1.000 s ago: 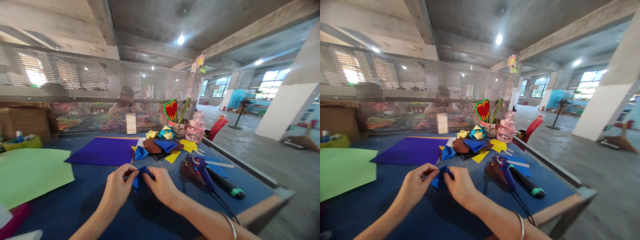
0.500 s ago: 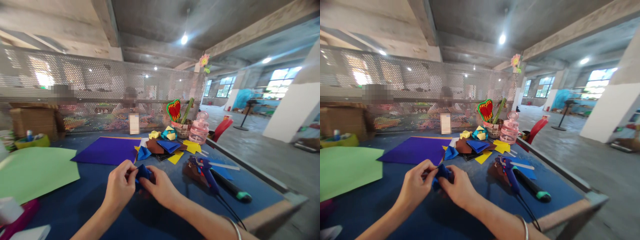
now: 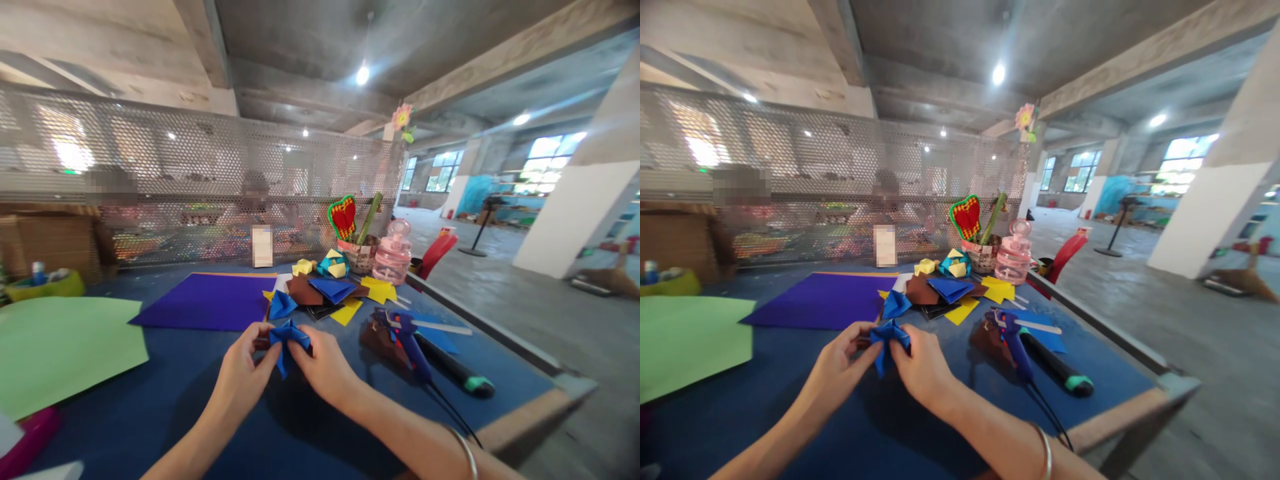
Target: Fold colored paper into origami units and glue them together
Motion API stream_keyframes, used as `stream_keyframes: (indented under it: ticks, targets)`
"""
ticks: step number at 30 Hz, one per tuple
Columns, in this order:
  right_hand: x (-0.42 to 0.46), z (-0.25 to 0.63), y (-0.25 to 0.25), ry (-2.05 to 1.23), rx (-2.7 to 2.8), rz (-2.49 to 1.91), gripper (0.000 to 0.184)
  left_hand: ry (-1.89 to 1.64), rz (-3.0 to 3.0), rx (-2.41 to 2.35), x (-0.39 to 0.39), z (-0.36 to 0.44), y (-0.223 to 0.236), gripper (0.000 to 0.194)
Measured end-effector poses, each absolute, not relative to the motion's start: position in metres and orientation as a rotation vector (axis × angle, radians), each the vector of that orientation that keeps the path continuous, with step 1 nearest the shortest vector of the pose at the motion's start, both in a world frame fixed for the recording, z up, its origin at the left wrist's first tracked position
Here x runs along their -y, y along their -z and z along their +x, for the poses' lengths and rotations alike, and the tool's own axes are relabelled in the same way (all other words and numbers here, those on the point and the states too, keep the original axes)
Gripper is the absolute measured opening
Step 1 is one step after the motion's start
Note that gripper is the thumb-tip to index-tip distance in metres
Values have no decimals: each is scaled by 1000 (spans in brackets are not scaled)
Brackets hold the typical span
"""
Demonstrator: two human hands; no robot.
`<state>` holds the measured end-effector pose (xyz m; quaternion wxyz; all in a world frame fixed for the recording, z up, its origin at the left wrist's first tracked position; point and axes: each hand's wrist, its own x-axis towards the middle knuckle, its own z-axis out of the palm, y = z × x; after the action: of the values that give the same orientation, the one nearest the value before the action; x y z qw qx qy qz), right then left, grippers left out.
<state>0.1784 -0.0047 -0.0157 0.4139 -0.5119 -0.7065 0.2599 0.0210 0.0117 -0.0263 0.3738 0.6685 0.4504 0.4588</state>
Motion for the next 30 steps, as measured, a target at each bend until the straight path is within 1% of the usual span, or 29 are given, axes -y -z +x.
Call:
stream_keyframes:
  ticks: [3,7,15,23,30]
  targets:
    - [7,177,17,-673,1812,-1278,17,-1227,1714,-1141,-14,19,26,30]
    - [9,176,16,-669,1841,-1261,22,-1214,1778,-1201,-15,15,25,26]
    - [7,176,11,-696,1702,-1128,16,-1150,1891,-1327,-11,13,16,25]
    - [7,179,10,-560,1727,-1142,12,-1098,1888,-1237,-11,12,20,27]
    - [6,179,11,-549,1745,-1122,11,-1079,1915,-1196,-10,11,22,24]
